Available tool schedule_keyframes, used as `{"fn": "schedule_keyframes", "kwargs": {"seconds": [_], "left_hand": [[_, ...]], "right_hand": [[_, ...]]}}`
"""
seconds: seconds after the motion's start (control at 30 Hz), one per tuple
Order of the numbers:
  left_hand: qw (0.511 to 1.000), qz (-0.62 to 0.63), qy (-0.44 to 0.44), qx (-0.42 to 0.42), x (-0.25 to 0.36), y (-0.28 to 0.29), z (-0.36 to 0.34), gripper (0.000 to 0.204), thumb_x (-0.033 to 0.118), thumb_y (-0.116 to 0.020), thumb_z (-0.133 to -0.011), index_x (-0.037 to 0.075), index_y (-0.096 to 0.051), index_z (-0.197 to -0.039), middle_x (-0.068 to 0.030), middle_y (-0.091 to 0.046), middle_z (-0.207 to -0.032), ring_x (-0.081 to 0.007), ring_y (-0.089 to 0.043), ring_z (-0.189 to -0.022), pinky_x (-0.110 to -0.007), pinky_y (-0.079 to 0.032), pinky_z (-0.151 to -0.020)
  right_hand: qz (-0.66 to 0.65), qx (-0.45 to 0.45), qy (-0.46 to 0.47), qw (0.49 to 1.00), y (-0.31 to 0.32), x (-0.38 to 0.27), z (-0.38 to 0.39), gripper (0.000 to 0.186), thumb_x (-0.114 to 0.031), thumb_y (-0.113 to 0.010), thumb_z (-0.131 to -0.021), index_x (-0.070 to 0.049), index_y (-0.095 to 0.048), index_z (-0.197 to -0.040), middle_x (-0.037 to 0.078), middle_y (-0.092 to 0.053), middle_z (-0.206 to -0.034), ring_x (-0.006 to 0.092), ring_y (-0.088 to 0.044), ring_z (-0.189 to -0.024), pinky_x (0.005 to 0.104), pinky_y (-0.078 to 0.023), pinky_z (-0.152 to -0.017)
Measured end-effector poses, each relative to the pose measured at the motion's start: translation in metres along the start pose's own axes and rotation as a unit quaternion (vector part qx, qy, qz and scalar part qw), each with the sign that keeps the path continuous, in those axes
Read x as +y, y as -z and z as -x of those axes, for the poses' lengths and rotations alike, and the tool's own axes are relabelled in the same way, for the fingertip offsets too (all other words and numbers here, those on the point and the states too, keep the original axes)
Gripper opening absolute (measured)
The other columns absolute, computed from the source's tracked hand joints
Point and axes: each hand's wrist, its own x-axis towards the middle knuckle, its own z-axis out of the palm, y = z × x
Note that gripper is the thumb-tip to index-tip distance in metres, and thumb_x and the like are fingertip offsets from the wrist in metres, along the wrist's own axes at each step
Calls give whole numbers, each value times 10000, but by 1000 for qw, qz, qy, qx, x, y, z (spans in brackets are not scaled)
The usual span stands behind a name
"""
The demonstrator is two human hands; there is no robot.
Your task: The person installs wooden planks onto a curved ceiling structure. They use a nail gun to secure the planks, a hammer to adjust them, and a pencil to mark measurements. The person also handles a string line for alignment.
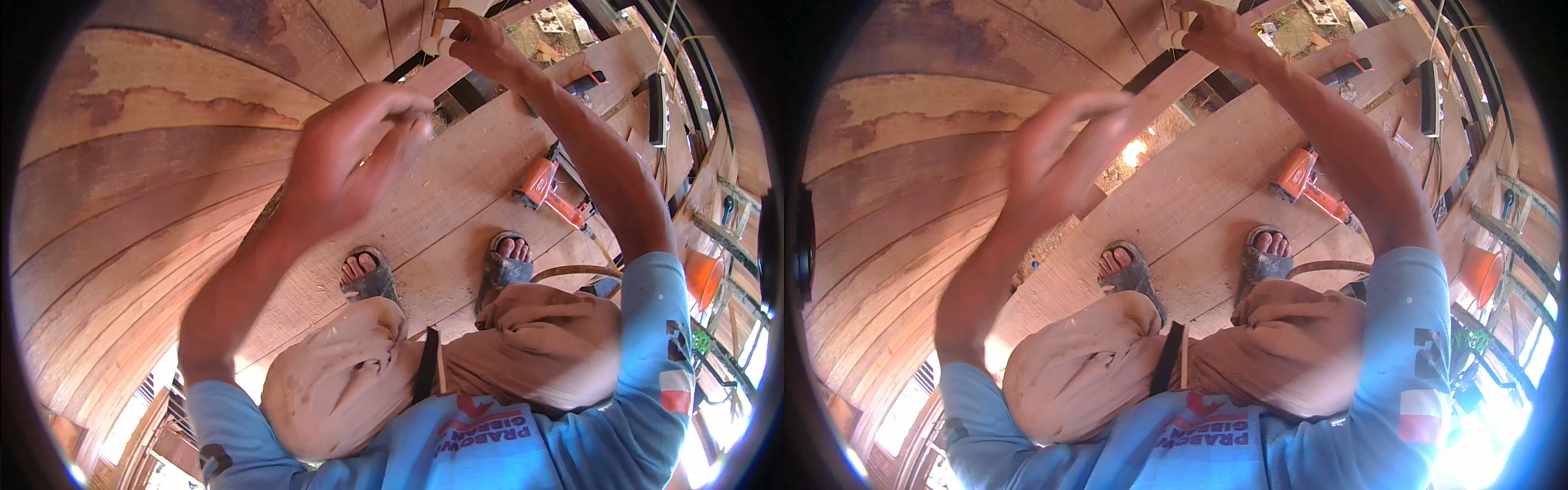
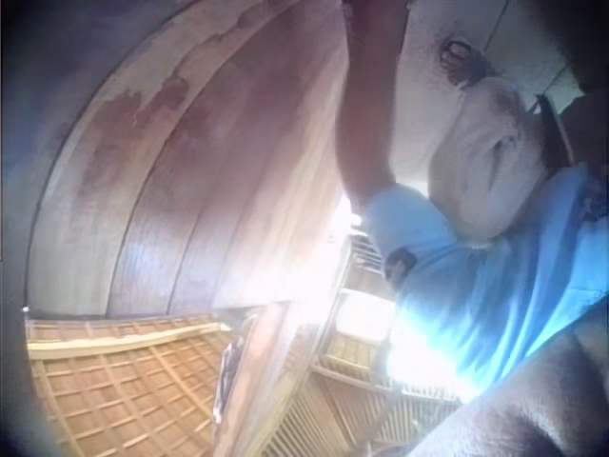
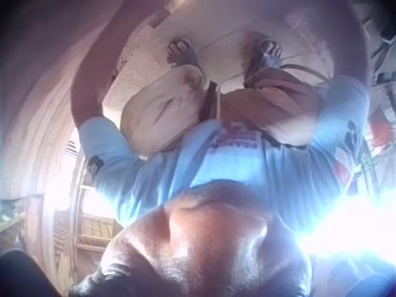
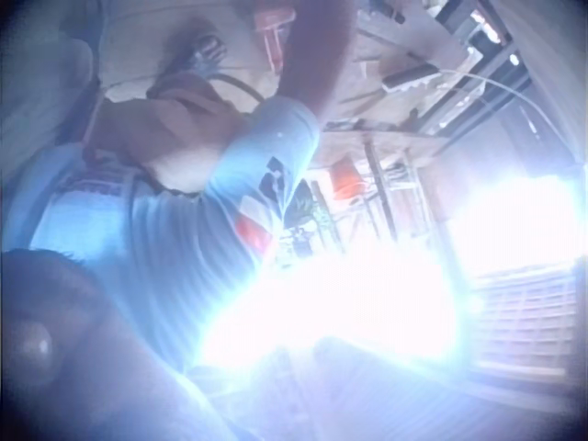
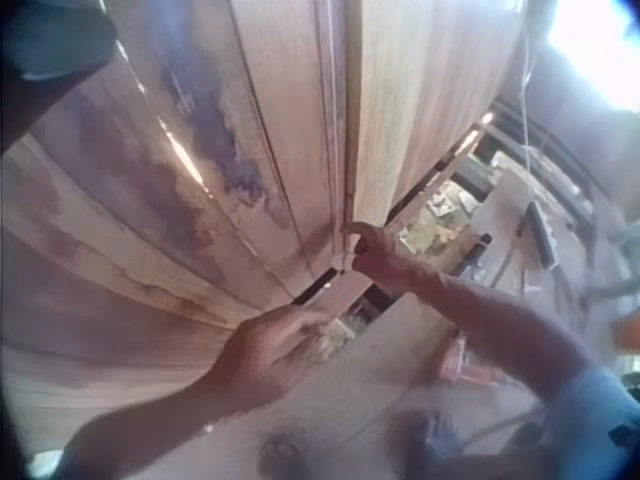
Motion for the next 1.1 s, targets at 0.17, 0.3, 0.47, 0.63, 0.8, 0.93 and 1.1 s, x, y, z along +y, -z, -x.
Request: {"fn": "schedule_keyframes", "kwargs": {"seconds": [0.17,0.3,0.47,0.63,0.8,0.93,1.1], "left_hand": [[979,-187,55,-61,-131,-46,-80,430,259,-636,-946,-40,-612,-1254,-230,-684,-1191,-340,-668,-1119,-386,-520,-935],[972,-211,61,88,-206,-91,-102,519,313,-589,-946,-57,-573,-1309,-281,-653,-1218,-411,-624,-1169,-425,-498,-996],[962,-213,27,167,-272,-124,-142,510,323,-584,-958,-43,-580,-1312,-292,-649,-1214,-414,-624,-1162,-448,-497,-989],[971,-156,61,172,-261,-134,-161,468,342,-630,-948,10,-632,-1278,-258,-677,-1182,-379,-661,-1117,-432,-518,-951],[964,-175,11,200,-276,-134,-177,413,337,-660,-935,18,-689,-1195,-223,-717,-1102,-339,-698,-1059,-409,-541,-901],[969,-139,41,199,-288,-136,-178,340,316,-660,-936,52,-726,-1139,-192,-732,-1062,-321,-706,-1035,-395,-545,-886],[960,-181,10,212,-281,-139,-174,285,298,-668,-925,84,-747,-1095,-173,-733,-1051,-334,-709,-980,-393,-546,-849]], "right_hand": [[78,160,190,966,-19,41,-2,577,-150,-689,-798,-78,-567,-1358,104,-646,-901,256,-640,-830,375,-527,-759],[-58,116,84,988,-7,19,30,551,-316,-727,-886,-5,-563,-1310,119,-678,-987,231,-650,-873,379,-530,-761],[-28,75,-18,997,-45,74,78,595,-304,-712,-865,-71,-551,-1388,121,-682,-985,228,-653,-880,373,-521,-784],[-6,-41,-165,985,-73,101,120,676,-477,-694,-869,-86,-533,-1398,159,-705,-1036,320,-682,-995,432,-519,-833],[42,-9,-134,990,-87,103,124,589,-303,-649,-855,-136,-527,-1406,133,-720,-1015,311,-690,-949,430,-519,-814],[52,2,-142,989,-89,104,124,574,-228,-640,-832,-182,-540,-1396,108,-729,-1018,305,-698,-936,430,-522,-808],[44,9,-139,989,-86,104,128,554,-271,-644,-856,-197,-543,-1396,117,-732,-1032,316,-701,-944,439,-524,-811]]}}
